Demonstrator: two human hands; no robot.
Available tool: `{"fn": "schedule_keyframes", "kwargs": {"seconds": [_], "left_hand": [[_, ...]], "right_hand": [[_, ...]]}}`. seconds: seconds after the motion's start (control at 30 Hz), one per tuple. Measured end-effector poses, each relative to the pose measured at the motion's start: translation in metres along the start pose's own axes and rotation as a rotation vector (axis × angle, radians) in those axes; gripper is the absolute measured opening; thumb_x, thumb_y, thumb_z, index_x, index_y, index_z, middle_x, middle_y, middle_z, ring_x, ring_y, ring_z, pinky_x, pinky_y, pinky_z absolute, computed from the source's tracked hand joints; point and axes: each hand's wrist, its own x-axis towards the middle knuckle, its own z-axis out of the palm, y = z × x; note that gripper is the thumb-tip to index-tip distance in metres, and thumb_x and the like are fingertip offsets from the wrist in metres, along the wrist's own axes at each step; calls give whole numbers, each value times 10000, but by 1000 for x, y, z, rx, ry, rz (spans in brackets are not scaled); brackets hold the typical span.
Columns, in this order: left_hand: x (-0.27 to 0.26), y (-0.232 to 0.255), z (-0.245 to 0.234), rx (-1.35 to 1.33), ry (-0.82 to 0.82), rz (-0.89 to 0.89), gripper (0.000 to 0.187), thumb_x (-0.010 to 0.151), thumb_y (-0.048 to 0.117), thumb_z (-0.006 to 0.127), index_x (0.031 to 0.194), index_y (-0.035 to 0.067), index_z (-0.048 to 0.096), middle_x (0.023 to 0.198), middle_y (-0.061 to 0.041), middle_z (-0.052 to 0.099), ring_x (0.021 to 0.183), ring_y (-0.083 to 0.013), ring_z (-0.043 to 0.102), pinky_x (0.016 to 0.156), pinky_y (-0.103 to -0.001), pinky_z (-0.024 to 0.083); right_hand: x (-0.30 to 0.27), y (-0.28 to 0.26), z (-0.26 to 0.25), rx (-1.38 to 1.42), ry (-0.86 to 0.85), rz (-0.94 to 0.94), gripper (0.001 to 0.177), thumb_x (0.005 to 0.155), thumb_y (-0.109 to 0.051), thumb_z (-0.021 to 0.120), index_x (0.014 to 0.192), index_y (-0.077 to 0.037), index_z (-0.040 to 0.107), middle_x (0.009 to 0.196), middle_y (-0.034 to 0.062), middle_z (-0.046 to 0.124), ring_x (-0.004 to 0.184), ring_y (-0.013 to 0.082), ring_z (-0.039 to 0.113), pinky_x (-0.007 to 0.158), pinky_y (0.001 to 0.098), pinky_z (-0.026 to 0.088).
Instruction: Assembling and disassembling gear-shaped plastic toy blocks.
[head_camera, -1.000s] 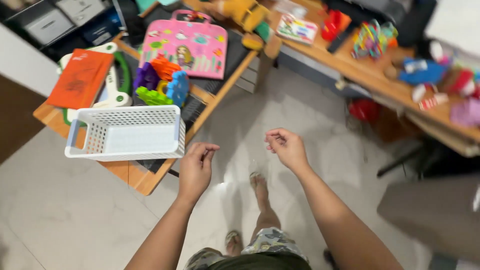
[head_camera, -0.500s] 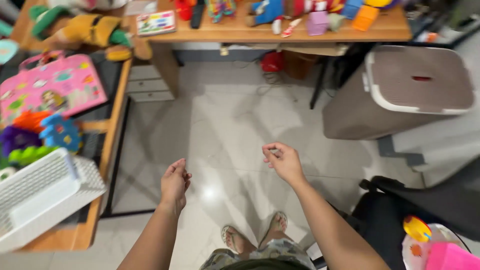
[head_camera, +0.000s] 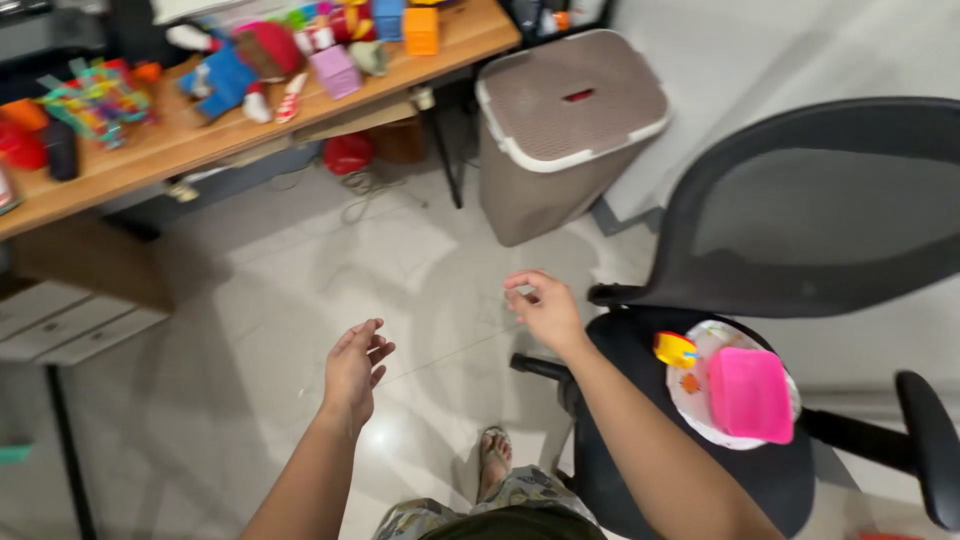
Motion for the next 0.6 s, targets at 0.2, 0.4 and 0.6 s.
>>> {"fn": "schedule_keyframes", "kwargs": {"seconds": [0.2,0.4,0.6], "left_hand": [[52,-45,103,143,-316,109,199,908,150,643,1101,129,687,903,31,666,875,-133,638,778,-327,491],[20,-68,218,469,-719,78,252,914,142,633,1155,131,704,940,22,715,850,-93,649,764,-275,499],[-17,-116,295,661,-1002,-67,226,943,113,621,1150,111,711,960,16,713,844,-87,647,735,-249,511]], "right_hand": [[-27,10,-65,-139,256,-101,202,881,-109,734,1079,-72,725,1224,51,699,869,141,731,779,281,596],[-104,109,-151,-337,622,27,250,835,-167,758,1072,-85,763,1285,105,690,941,249,733,834,348,581],[-204,212,-226,-529,686,405,437,780,-309,815,1142,-70,767,1256,170,703,1146,347,677,1002,423,534]]}}
